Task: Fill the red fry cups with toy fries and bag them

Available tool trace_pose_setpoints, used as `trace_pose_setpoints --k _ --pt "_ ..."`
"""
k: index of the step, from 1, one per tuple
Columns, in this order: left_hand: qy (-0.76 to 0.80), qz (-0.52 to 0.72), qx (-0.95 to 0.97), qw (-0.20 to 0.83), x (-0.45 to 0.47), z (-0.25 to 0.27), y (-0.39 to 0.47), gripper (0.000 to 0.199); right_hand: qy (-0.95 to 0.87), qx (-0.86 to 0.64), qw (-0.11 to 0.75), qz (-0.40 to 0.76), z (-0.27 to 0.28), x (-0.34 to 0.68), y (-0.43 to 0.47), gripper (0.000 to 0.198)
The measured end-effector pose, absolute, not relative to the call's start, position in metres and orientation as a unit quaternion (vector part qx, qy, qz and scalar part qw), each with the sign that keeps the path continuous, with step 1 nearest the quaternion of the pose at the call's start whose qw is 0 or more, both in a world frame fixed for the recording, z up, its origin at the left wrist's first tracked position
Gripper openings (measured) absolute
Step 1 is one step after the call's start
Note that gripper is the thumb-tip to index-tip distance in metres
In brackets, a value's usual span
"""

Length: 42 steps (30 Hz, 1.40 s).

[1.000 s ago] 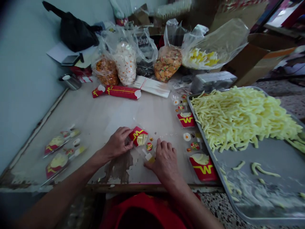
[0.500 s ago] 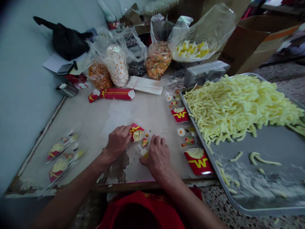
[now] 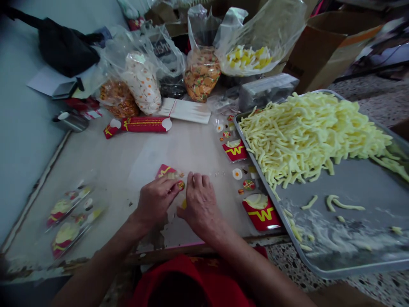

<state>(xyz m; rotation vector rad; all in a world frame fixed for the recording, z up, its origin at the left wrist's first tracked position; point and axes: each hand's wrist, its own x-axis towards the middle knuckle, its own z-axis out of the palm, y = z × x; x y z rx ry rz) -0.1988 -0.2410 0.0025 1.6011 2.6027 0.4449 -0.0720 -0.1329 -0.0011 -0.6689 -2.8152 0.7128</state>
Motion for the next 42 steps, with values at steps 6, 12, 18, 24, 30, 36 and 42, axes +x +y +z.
trace_pose_setpoints --k 6,12,18,24,30,36,42 --pt "0.884 0.257 0.389 0.031 -0.22 0.005 -0.243 0.014 -0.627 -0.335 0.047 0.701 -0.023 -0.058 -0.118 0.071" --pt "0.884 0.273 0.377 0.04 -0.199 0.008 -0.24 0.016 -0.419 -0.344 0.029 0.84 -0.032 -0.073 -0.135 0.048" --pt "0.856 0.368 0.346 0.11 -0.144 0.019 -0.259 0.016 -0.454 -0.268 -0.026 0.85 -0.027 -0.084 -0.148 0.045" --pt "0.865 0.238 0.44 0.043 -0.166 0.037 -0.353 0.068 -0.514 -0.132 -0.214 0.82 -0.015 -0.112 -0.149 0.039" --pt "0.924 0.118 0.348 0.106 -0.227 -0.003 -0.449 0.083 -0.589 -0.139 -0.226 0.764 -0.032 -0.179 -0.208 0.036" --pt "0.955 0.004 0.294 0.036 -0.246 -0.018 -0.441 0.086 -0.797 -0.189 0.001 0.573 -0.022 -0.134 -0.18 0.024" --pt "0.959 0.056 0.274 -0.033 -0.338 0.0 -0.285 0.052 -0.948 -0.232 0.025 0.215 0.014 -0.028 -0.096 0.023"
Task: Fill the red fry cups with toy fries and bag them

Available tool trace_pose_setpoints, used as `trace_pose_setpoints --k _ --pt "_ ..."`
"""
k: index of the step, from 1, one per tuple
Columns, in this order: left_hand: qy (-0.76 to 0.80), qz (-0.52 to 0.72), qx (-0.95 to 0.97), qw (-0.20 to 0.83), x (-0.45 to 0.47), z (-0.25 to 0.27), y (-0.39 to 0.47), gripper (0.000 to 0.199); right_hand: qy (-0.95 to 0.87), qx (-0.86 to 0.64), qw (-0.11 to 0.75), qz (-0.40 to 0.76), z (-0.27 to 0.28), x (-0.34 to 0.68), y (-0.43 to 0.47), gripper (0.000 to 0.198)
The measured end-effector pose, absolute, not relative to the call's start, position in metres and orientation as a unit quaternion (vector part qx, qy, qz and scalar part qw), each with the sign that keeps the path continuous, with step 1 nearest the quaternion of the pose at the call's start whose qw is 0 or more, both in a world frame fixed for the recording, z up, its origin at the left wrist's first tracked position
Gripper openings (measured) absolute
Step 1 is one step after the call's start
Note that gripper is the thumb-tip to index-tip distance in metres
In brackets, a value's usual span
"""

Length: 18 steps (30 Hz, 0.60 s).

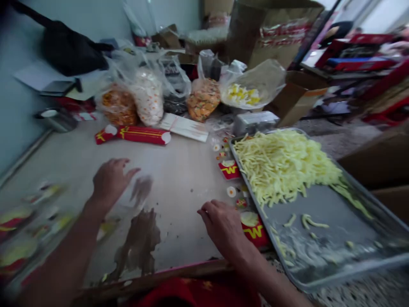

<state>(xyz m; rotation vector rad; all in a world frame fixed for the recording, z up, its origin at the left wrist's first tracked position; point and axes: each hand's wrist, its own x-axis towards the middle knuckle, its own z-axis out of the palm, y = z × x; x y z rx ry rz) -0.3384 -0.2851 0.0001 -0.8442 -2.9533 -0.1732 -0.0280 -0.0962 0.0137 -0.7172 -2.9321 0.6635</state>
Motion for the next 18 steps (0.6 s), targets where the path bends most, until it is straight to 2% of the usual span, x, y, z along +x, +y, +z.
trace_pose_setpoints --k 2,3,6,8,12,15,18 --pt "-0.971 -0.05 -0.23 -0.035 -0.383 -0.012 -0.24 0.074 -0.954 -0.262 0.013 0.143 0.021 -0.007 -0.071 0.026" --pt "-0.971 -0.051 -0.217 -0.089 -0.402 -0.019 -0.223 0.077 -0.953 -0.272 0.014 0.13 0.023 -0.001 -0.058 0.026" --pt "-0.959 -0.085 -0.197 -0.185 -0.435 -0.039 -0.203 0.06 -0.953 -0.276 0.036 0.116 0.024 -0.001 -0.02 0.024" --pt "-0.962 -0.107 -0.188 -0.169 -0.435 -0.045 -0.205 0.05 -0.96 -0.268 0.029 0.078 0.021 -0.016 0.002 0.027" --pt "-0.969 -0.159 -0.178 -0.057 -0.414 -0.049 -0.217 0.037 -0.97 -0.238 -0.054 -0.013 0.007 -0.06 0.019 0.026" --pt "-0.968 -0.178 -0.176 -0.036 -0.411 -0.051 -0.222 0.037 -0.979 -0.18 -0.088 0.035 -0.002 -0.09 0.008 0.015" --pt "-0.951 -0.22 -0.192 -0.103 -0.428 -0.053 -0.229 0.04 -0.977 -0.092 -0.095 0.169 -0.001 -0.112 -0.01 0.018"
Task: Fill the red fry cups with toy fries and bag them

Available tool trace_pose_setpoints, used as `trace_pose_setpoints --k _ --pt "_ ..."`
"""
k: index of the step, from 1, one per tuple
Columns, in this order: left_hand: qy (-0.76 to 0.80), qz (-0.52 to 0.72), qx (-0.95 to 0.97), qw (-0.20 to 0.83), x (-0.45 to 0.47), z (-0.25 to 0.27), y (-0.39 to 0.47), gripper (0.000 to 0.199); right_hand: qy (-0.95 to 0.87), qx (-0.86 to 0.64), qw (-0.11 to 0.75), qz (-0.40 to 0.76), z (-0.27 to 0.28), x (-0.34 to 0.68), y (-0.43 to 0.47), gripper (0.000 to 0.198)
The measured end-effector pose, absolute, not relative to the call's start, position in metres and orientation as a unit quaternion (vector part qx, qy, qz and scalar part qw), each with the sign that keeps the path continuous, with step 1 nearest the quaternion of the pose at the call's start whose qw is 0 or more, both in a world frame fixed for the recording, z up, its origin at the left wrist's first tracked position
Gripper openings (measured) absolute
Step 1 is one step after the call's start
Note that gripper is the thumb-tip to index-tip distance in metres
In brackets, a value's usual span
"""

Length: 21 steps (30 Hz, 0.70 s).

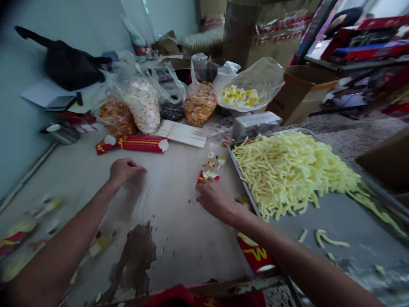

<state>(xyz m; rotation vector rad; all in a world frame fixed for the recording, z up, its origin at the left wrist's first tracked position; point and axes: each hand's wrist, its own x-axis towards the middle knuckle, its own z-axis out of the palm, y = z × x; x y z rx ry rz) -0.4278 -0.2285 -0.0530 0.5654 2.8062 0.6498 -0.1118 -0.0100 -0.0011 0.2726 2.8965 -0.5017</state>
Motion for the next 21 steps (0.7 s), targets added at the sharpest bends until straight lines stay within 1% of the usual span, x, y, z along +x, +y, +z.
trace_pose_setpoints --k 2,3,7,8,9,12,14,18,21 --pt "0.922 0.265 0.223 0.173 -0.442 -0.053 -0.235 0.04 0.969 0.036 0.099 -0.223 0.004 -0.123 -0.017 0.03" --pt "0.906 0.283 0.242 0.201 -0.449 -0.052 -0.239 0.04 0.971 0.016 0.098 -0.219 0.006 -0.128 -0.017 0.04" --pt "0.875 0.317 0.277 0.241 -0.46 -0.052 -0.251 0.037 0.989 -0.054 0.109 -0.089 0.003 -0.149 0.003 0.095" --pt "0.87 0.331 0.266 0.251 -0.459 -0.053 -0.253 0.035 0.987 -0.072 0.123 -0.067 -0.001 -0.156 0.011 0.103" --pt "0.865 0.351 0.248 0.258 -0.457 -0.054 -0.253 0.033 0.985 -0.089 0.138 -0.058 -0.005 -0.162 0.018 0.107" --pt "0.855 0.398 0.187 0.275 -0.448 -0.057 -0.248 0.032 0.974 -0.128 0.165 -0.083 -0.017 -0.183 0.032 0.108" --pt "0.858 0.381 0.178 0.296 -0.444 -0.058 -0.239 0.036 0.971 -0.131 0.165 -0.11 -0.02 -0.193 0.032 0.106" --pt "0.858 0.307 0.201 0.359 -0.449 -0.051 -0.223 0.041 0.98 -0.093 0.134 -0.118 -0.017 -0.197 0.021 0.097" --pt "0.817 0.3 0.23 0.436 -0.452 -0.04 -0.222 0.044 0.985 -0.067 0.101 -0.121 -0.009 -0.19 0.018 0.091"
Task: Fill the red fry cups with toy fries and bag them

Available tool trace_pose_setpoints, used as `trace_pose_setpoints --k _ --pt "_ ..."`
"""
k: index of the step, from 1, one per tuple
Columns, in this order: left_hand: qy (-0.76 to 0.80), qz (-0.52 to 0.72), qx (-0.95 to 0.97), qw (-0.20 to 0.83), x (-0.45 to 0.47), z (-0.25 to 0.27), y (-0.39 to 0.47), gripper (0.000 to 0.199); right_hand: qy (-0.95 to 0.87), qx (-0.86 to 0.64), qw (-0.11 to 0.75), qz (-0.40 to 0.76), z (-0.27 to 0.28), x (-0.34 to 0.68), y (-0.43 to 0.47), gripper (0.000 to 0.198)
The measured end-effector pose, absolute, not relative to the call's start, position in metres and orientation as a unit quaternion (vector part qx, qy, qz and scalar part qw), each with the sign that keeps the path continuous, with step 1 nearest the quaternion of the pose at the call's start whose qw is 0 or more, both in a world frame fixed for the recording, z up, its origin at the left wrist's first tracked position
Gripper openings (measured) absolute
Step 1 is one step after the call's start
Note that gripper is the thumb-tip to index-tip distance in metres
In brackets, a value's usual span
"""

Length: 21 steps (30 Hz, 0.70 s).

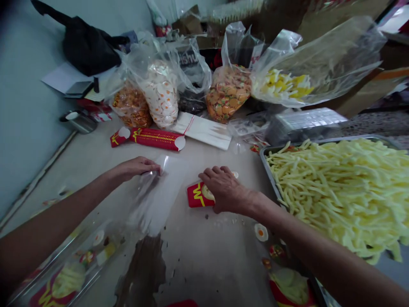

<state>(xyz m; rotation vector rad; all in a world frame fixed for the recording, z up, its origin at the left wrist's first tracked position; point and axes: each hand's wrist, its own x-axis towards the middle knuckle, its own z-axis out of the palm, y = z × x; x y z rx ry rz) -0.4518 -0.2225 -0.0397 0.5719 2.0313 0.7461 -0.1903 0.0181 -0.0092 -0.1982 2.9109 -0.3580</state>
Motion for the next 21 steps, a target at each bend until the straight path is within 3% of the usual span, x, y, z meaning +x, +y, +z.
trace_pose_setpoints --k 3,7,13,21 --pt "0.799 0.337 0.216 0.449 -0.439 -0.029 -0.23 0.045 0.989 -0.028 0.067 -0.131 0.005 -0.18 0.022 0.093" --pt "0.804 0.435 0.173 0.367 -0.396 -0.018 -0.229 0.033 0.993 0.034 0.007 -0.113 0.032 -0.165 0.027 0.099" --pt "0.832 0.403 0.239 0.296 -0.342 0.007 -0.214 0.031 0.981 0.136 -0.135 -0.04 0.06 -0.147 0.017 0.101" --pt "0.779 0.393 0.287 0.397 -0.32 0.026 -0.202 0.028 0.986 0.12 -0.12 0.003 0.055 -0.132 0.011 0.097"
